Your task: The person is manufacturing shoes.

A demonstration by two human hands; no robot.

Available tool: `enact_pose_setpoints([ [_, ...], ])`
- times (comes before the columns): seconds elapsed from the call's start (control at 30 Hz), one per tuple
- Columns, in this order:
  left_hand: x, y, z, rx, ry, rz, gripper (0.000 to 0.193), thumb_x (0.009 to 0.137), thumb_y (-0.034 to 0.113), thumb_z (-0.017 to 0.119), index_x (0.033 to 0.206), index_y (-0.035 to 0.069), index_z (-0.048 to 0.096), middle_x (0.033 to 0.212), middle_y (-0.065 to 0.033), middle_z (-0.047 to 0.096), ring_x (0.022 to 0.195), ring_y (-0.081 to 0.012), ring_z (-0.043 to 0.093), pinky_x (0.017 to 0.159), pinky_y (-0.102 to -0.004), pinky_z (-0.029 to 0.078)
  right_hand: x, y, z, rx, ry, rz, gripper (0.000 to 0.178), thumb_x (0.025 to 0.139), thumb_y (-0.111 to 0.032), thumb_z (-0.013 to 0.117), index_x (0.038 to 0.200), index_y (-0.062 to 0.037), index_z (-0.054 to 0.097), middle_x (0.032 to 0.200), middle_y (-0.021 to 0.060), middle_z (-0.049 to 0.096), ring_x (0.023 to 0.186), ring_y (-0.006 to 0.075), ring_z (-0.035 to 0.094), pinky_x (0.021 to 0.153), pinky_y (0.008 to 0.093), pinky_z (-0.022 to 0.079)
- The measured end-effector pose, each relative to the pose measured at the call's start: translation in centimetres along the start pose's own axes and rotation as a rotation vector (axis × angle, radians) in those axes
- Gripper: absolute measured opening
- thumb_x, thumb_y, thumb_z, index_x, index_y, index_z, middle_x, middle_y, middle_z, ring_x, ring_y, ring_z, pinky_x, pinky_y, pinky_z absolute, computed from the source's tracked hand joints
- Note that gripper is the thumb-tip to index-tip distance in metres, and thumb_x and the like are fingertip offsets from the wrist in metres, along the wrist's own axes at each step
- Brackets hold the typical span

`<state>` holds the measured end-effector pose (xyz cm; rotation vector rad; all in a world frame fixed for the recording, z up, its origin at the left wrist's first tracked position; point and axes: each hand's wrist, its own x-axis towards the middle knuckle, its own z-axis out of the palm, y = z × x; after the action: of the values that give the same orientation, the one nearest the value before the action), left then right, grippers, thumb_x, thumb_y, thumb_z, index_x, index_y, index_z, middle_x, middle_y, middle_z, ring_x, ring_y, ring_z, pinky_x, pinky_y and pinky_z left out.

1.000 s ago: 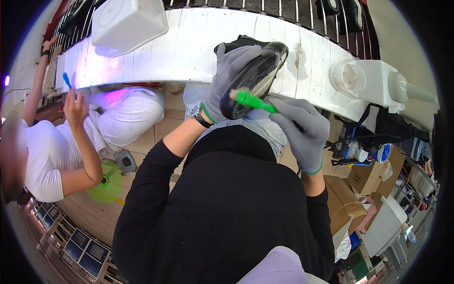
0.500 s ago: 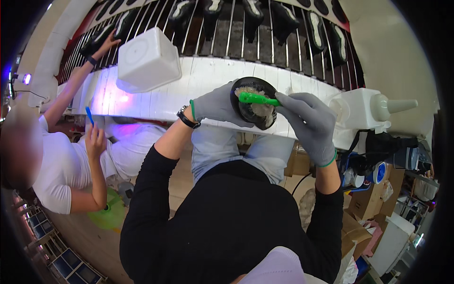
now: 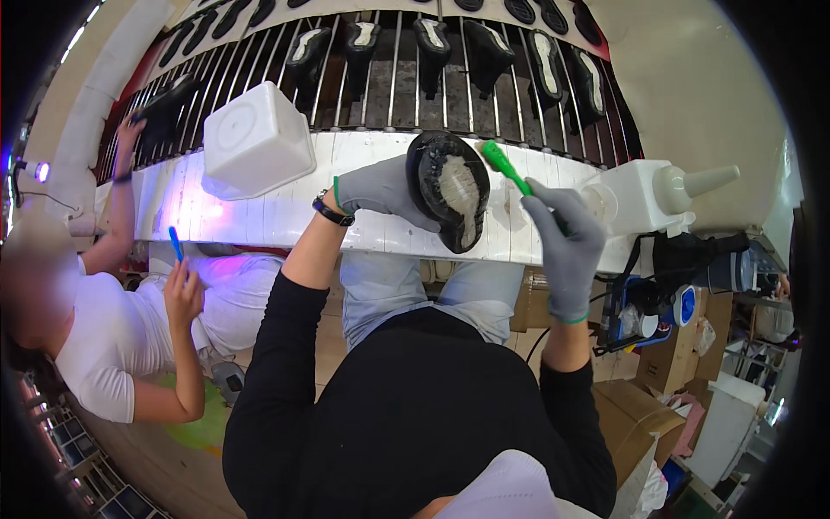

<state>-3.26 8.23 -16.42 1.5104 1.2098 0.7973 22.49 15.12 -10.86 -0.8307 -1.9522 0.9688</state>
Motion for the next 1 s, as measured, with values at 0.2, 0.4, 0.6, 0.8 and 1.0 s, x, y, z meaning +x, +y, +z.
enact_pose_setpoints([
  [0.2,-0.6,-1.5,1.1,0.03,0.004,0.062,0.076,0.063,0.019,0.09,0.128,0.003,0.052,0.118,-0.0071,0.062,0.105,-0.0151,0.056,0.096,-0.0302,0.047,-1.6,-1.7,2.3,-0.065,-0.035,-0.121,0.021,0.079,-0.002,0.073,0.1,-0.0038,0.072,0.078,0.0071,0.064,0.063,0.0134,0.06,0.056,0.0249,0.046],
  [0.4,-1.9,-0.4,1.3,-0.091,0.012,-0.03,0.083,0.064,0.018,0.089,0.134,0.003,0.046,0.125,-0.0087,0.059,0.112,-0.0166,0.055,0.101,-0.0319,0.044,-1.1,-3.5,0.4,-0.148,-0.257,-0.217,0.022,0.078,-0.004,0.074,0.1,-0.0056,0.071,0.079,0.0072,0.065,0.062,0.0176,0.062,0.054,0.0271,0.047],
  [0.6,-1.4,0.1,1.3,-0.069,0.01,-0.01,0.084,0.065,0.018,0.088,0.136,0.003,0.045,0.13,-0.0092,0.056,0.116,-0.0175,0.053,0.103,-0.0322,0.043,-1.3,-2.6,0.8,-0.178,-0.028,-0.134,0.022,0.078,-0.003,0.074,0.099,-0.0064,0.072,0.079,0.0068,0.066,0.063,0.0167,0.062,0.054,0.0268,0.047],
  [0.8,-2.0,0.0,1.5,-0.299,-0.041,-0.081,0.08,0.064,0.013,0.089,0.133,0.005,0.05,0.126,-0.008,0.059,0.113,-0.0164,0.055,0.1,-0.0329,0.045,-0.9,-4.5,0.8,-0.287,-0.241,-0.408,0.027,0.076,-0.007,0.075,0.103,-0.0101,0.07,0.078,0.0047,0.065,0.063,0.018,0.062,0.052,0.0284,0.048],
  [1.0,-1.0,-0.3,1.0,0.082,0.039,-0.004,0.083,0.063,0.019,0.09,0.133,0.004,0.049,0.13,-0.0106,0.057,0.118,-0.0202,0.054,0.104,-0.0348,0.043,-0.5,-2.7,-0.7,-0.377,-0.37,-0.31,0.022,0.081,-0.012,0.071,0.102,-0.0136,0.07,0.08,0.002,0.066,0.066,0.0177,0.063,0.057,0.0281,0.048],
])
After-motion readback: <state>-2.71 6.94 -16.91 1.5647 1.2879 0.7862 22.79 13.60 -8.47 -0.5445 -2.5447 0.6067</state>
